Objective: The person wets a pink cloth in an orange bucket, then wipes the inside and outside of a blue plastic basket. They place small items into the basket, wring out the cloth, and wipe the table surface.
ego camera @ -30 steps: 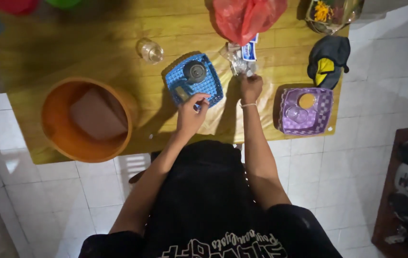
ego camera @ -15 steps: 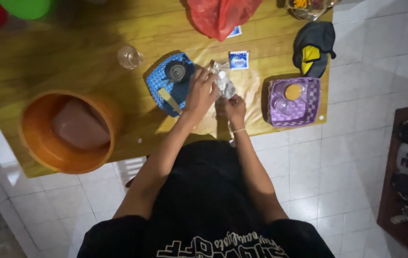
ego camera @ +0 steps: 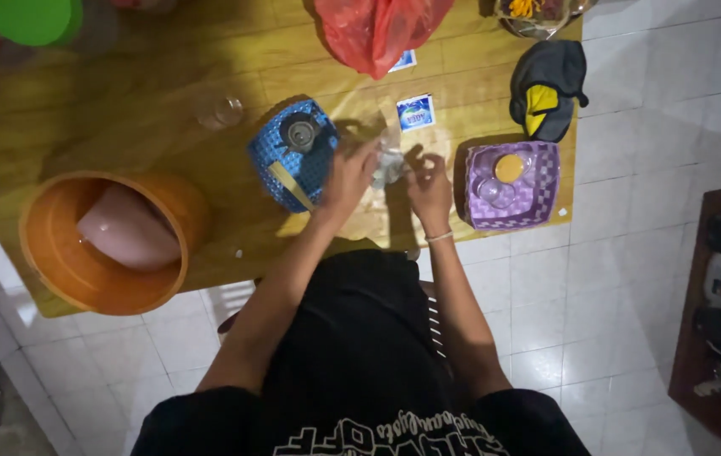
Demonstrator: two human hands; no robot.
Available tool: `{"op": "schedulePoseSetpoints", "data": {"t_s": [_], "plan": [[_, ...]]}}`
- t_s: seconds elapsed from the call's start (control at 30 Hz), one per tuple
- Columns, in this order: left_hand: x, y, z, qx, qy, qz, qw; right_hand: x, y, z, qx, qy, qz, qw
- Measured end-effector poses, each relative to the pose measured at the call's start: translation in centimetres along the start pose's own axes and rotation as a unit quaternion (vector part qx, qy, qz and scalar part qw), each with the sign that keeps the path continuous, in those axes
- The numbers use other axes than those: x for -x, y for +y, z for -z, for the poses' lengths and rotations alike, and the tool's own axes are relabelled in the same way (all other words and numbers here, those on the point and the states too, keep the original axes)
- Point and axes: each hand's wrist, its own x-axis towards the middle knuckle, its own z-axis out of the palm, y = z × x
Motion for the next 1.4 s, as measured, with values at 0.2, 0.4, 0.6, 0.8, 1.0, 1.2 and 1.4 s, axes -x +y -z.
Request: {"op": "schedulePoseSetpoints", "data": {"t_s": [0.2, 0.4, 0.6, 0.8, 1.0, 1.2, 1.4], "plan": [[3.0, 5.4, 2.3, 0.215, 0.072, -0.061, 0.972, 2.5, -7.3, 3.9, -0.06, -0.06, 0.262, 0.961], [4.7, 5.6, 5.9, 0.199, 0.138, -0.041, 0.969, 4.1, -7.9, 5.5, -0.161, -0.1, 0.293, 0.937], [5.1, 4.3, 9.5, 0.211, 0.168, -0.03, 0.962, 6.6, -9.1, 3.0, -0.209, -0.109, 0.254, 0.938], [5.6, 3.5, 14.3, 0.177, 0.203, -0.01, 0.963, 8.5, -10.9, -1.2, -0.26, -0.083, 0.225, 0.935], [8.5, -5.0, 11.2, 0.15, 0.129, 0.156, 0.968, 6.1, -6.5, -9.8, -0.367, -0.082, 0.155, 0.914], [10.9, -8.9, 6.6, -0.014, 0.023, 0.118, 0.993, 5.7, -5.6, -9.2, -0.066, -0.033, 0.156, 0.985], [10.8, -8.8, 5.2, -0.181, 0.022, 0.047, 0.982, 9.2, -13.0, -6.1, 0.317, -0.011, 0.215, 0.924]]}}
